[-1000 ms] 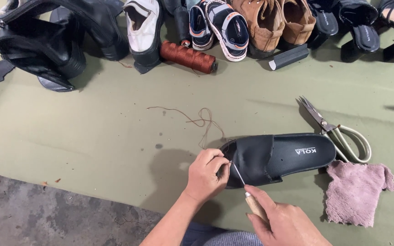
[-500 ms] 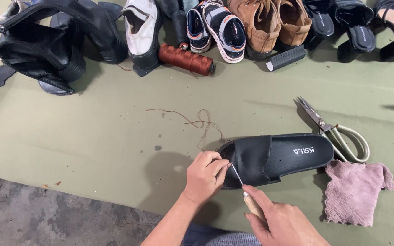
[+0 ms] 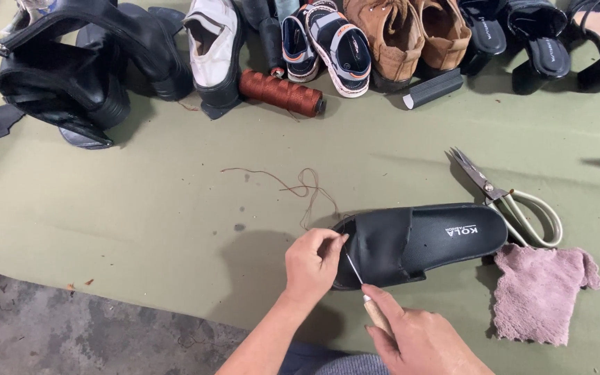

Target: Hand-stitching the upper part of a black sandal to its sole using a stitching awl and brown thread at a repair bench.

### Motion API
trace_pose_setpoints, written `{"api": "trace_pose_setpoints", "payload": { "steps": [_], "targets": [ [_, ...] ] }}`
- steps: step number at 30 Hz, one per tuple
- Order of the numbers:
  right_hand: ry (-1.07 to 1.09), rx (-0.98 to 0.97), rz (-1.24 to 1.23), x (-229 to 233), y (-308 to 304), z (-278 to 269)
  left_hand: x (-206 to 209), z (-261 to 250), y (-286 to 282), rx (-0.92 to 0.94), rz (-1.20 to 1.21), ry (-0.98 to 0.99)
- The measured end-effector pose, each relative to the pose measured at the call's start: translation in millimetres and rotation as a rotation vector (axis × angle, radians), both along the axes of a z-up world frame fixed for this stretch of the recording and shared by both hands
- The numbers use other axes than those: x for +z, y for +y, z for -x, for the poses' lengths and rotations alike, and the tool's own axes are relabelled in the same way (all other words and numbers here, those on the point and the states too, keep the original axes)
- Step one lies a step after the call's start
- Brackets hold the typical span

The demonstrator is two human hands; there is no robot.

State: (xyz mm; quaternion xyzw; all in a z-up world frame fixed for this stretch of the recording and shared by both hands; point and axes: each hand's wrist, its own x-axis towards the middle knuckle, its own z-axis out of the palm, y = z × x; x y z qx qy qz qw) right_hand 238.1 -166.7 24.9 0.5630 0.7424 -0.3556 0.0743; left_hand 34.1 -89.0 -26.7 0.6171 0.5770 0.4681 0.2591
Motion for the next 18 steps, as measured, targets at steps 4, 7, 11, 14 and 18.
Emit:
{"api": "trace_pose_setpoints", "payload": {
  "steps": [4, 7, 11, 14, 18],
  "targets": [
    [-0.067, 0.076, 0.037, -7.0, -2.9, 3.2, 20.7, 0.3, 10.6, 0.128, 0.438, -0.359],
    [-0.053, 0.08, 0.056, 0.5, 1.8, 0.5, 22.3, 7.2, 16.9, 0.091, 0.467, -0.553],
    [-0.054, 0.015, 0.079, 38.4, 16.5, -16.4, 15.9, 17.4, 21.6, 0.114, 0.44, -0.533],
    [-0.12, -0.262, 0.004, 89.1, 41.0, -26.3, 24.4, 19.5, 16.1, 0.123, 0.391, -0.32],
    [-0.248, -0.291, -0.225, 89.1, 96.9, -41.2, 14.1, 9.7, 7.9, -0.019, -0.156, 0.227]
  ]
}}
